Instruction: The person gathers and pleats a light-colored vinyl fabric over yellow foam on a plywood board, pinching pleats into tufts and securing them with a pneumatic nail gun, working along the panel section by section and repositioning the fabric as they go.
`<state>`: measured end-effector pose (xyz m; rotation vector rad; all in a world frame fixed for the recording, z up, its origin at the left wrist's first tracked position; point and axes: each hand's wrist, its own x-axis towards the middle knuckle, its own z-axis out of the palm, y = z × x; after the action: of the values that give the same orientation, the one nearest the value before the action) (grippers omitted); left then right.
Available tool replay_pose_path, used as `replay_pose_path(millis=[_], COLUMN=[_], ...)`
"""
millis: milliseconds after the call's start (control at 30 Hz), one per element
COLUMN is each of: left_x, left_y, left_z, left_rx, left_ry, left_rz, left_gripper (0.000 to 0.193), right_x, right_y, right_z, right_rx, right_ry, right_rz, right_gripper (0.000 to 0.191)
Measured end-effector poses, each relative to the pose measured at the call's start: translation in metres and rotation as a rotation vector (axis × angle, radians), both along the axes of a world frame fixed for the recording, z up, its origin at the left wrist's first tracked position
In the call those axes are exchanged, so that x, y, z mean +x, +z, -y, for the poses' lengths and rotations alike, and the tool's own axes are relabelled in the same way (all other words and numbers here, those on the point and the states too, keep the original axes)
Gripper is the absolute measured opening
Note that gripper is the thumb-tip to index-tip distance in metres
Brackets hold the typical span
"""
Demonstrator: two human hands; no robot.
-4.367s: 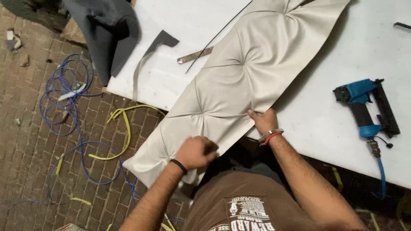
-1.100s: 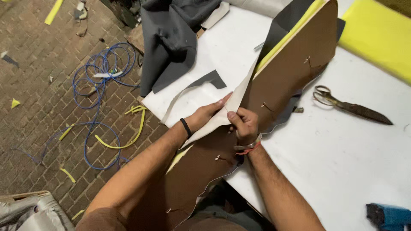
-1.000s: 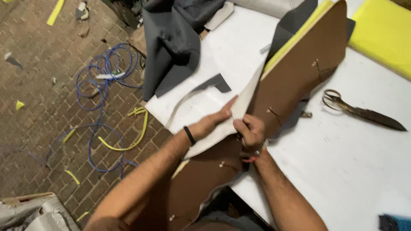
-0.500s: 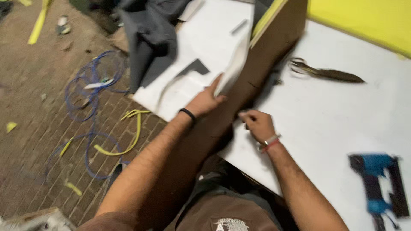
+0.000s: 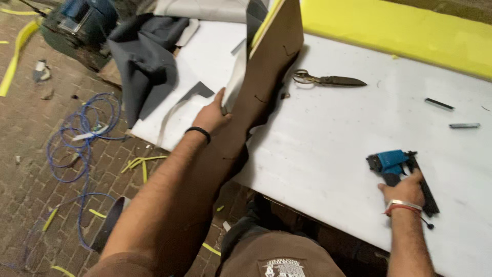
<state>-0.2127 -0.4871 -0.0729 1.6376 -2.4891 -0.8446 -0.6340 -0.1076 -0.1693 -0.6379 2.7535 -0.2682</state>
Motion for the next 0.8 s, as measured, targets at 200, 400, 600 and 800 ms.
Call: replay_pose_path(millis=[200, 400, 600, 800], left_x=[-0.001, -0.004, -0.004, -0.003], left_y=[-0.008, 0.001, 0.006, 0.003], left_z=[0.007, 0.003, 0.002, 0.007], left_rx=[-0.027, 0.025, 0.015, 0.026], left_ry=[-0.015, 0.012, 0.001, -0.001], left_rz=[0.039, 0.043, 0.036, 0.039], left_gripper=[0.102, 0.102, 0.101, 0.104], right_x=[0.03, 0.147, 0.209, 0.215], right_y=[0.032, 0.086, 0.105, 0.113], right_z=[0.051, 0.161, 0.233, 0.247], right_rx=[-0.159, -0.579, -0.556, -0.5], right_ry=[0.023, 0.506, 0.708, 0.722], right_rz=[0.232, 0.745, 0.676, 0.695], right_gripper=[0.068, 0.039, 0.016, 0.013])
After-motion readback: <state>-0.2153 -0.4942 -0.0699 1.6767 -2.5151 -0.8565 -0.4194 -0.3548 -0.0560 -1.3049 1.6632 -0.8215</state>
